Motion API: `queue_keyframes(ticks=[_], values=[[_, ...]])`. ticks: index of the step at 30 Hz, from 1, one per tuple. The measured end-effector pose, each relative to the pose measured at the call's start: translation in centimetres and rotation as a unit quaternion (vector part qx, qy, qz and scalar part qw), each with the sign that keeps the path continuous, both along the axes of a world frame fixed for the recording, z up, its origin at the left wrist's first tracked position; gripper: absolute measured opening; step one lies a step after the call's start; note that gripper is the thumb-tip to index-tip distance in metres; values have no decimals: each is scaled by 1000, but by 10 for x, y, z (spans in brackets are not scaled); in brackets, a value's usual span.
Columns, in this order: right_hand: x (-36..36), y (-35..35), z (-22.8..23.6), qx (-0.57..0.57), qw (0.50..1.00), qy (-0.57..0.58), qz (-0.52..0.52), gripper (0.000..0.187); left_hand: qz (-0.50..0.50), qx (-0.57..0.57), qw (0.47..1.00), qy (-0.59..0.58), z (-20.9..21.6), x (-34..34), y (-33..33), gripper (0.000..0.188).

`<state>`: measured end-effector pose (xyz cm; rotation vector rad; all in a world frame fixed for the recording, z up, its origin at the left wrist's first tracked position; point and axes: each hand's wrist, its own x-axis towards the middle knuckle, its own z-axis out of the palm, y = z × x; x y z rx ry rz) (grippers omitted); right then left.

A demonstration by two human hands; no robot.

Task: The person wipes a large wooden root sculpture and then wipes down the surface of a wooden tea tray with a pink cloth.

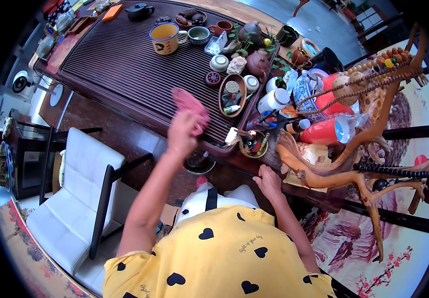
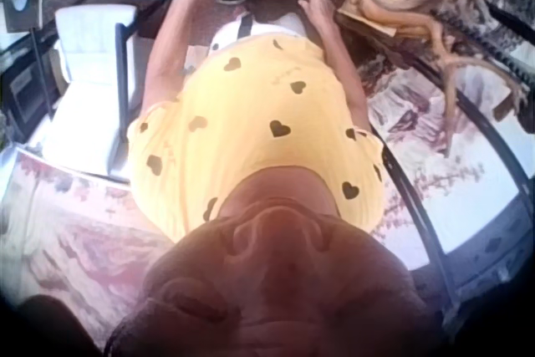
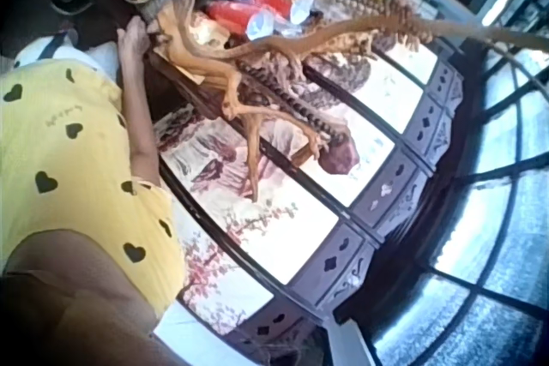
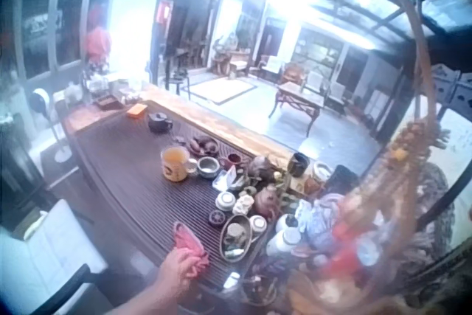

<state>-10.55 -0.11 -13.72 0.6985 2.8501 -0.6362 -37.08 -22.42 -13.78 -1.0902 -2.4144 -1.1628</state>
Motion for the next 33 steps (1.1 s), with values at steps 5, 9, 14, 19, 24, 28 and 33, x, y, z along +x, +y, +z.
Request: queue_keyframes(ticks=[5, 9, 14, 19, 24, 28, 33], values=[[-7, 5, -8, 14, 998, -66, 3, 29, -32, 20, 999, 7, 9, 25, 3, 39], [-7, 6, -12, 30, 997, -70, 13, 30, 74, 27, 997, -1, -11, -40, -47, 36], [-9, 2, -15, 35, 997, -71, 18, 32, 160, 32, 987, 2, -25, -59, -75, 33], [-5, 2, -18, 49, 998, -18, 27, 33, 156, 97, 980, -78, -25, 40, -28, 37], [-6, 4, -18, 60, 997, -35, 38, 33, 167, 90, 979, -68, -30, 107, 24, 40], [-2, 6, -20, 61, 997, -14, 48, 32, 172, 69, 983, -16, -18, 78, 15, 37], [-1, 6, -18, 55, 995, -12, 78, 32, 288, 87, 952, 53, -13, -8, -30, 38]])
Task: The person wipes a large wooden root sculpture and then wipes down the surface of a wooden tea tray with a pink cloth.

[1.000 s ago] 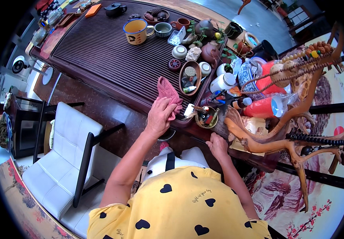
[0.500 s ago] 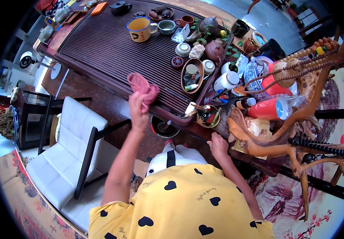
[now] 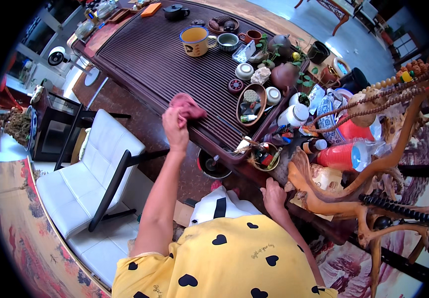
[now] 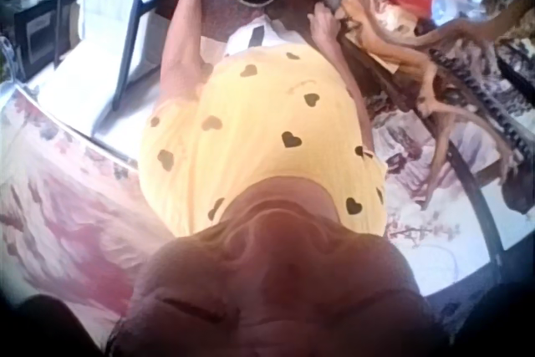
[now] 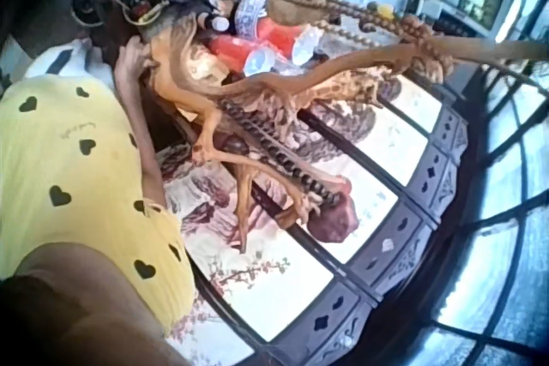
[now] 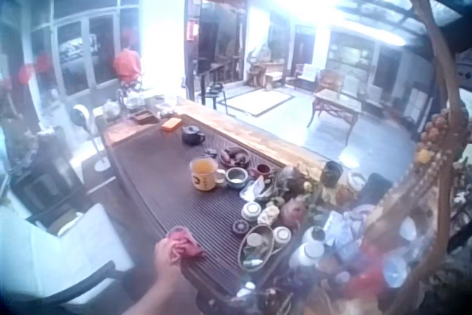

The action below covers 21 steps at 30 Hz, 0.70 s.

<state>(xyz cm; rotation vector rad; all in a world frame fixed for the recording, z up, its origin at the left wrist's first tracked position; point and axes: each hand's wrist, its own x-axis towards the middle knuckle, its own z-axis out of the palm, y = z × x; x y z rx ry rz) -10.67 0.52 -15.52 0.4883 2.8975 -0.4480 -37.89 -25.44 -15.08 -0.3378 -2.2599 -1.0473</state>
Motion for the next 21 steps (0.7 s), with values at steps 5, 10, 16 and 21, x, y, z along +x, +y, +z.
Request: queue_keyframes(ticks=[5, 10, 16, 21], values=[[4, 4, -7, -9, 1000, 18, 14, 31, 2, -23, 1000, 14, -9, 20, 27, 37], [6, 7, -12, 0, 999, 20, 31, 31, -31, -50, 997, -49, -9, 33, 27, 32], [3, 4, -12, 4, 1000, 12, 8, 32, -104, -38, 993, -43, 42, -7, 65, 31], [2, -4, -11, 5, 999, -7, -48, 35, -211, -228, 950, -31, 19, -10, 71, 42]])
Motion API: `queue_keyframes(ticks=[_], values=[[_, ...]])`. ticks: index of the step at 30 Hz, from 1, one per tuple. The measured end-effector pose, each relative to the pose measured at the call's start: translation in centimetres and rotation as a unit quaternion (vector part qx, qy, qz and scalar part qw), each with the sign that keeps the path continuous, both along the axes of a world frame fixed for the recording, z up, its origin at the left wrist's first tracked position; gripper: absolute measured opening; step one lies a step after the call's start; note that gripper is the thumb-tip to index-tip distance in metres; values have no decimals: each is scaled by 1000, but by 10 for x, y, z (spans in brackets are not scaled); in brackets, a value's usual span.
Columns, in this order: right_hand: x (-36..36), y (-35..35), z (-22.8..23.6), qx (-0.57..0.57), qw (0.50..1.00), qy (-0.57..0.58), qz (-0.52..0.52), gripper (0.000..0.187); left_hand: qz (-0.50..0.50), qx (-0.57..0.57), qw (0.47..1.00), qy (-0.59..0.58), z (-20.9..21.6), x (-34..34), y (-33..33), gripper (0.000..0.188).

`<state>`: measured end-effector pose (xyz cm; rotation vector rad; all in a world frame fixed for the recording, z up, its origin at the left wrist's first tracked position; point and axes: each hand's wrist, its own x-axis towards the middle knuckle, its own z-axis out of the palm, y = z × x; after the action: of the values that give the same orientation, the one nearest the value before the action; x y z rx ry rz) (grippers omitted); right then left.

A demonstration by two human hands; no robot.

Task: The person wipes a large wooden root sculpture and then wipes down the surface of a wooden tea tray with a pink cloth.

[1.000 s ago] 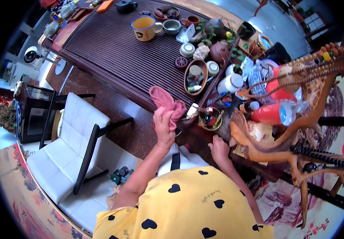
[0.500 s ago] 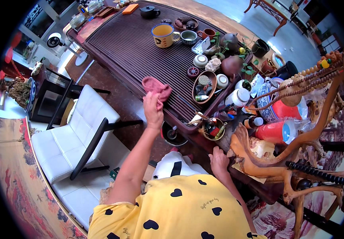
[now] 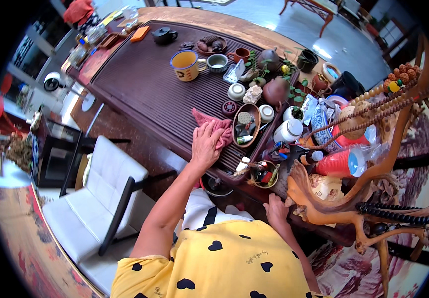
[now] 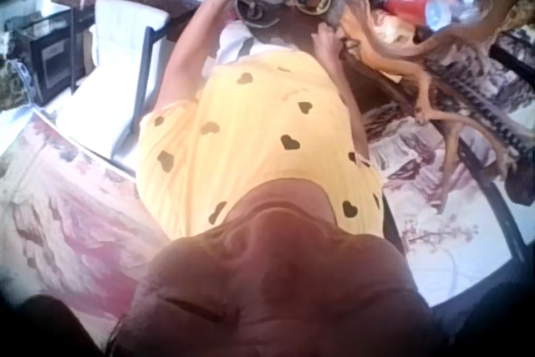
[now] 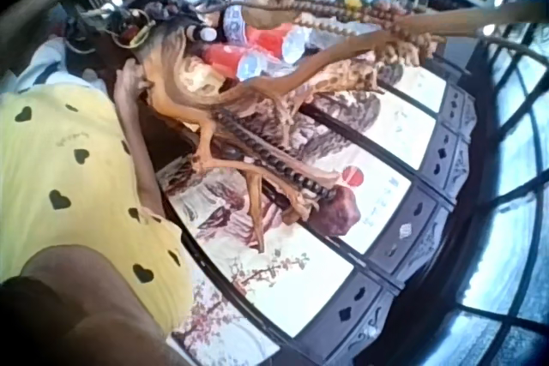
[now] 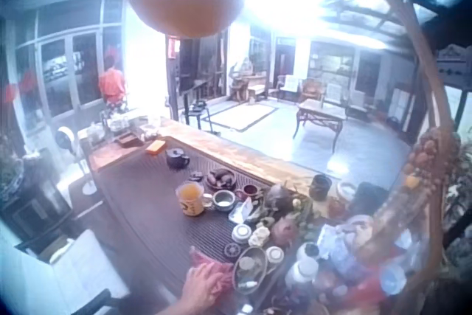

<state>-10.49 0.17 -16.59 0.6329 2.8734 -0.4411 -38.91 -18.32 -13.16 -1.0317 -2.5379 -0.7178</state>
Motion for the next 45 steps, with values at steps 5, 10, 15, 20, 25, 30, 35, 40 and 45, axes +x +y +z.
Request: queue_keyframes(ticks=[5, 10, 15, 20, 25, 30, 35, 40, 45], values=[[-4, -13, 6, 8, 997, -14, -78, 36, -23, 20, 1000, 6, -3, -70, -53, 40], [-19, -19, 11, 7, 986, -105, -129, 39, 107, -26, 994, 25, -19, -186, -147, 34], [-25, -24, 9, 30, 976, -131, -172, 40, 44, 20, 998, 33, -21, -154, -94, 41], [-28, -31, 1, 77, 963, -161, -202, 40, -180, 21, 982, -43, 0, -73, -47, 49], [-25, -40, -10, 130, 956, -169, -201, 31, -113, 46, 993, -3, -6, -143, -56, 36], [-22, -40, -25, 165, 945, -169, -226, 16, 107, -1, 994, 34, -17, -199, -83, 39], [-26, -40, -21, 161, 950, -166, -212, 24, -15, 12, 999, -32, -18, -173, -22, 38], [-31, -44, -14, 126, 940, -170, -268, 19, -89, 102, 991, 0, -19, -195, 25, 27], [-26, -38, -17, 136, 946, -187, -227, 20, -108, 63, 992, -29, -12, -168, 34, 28]])
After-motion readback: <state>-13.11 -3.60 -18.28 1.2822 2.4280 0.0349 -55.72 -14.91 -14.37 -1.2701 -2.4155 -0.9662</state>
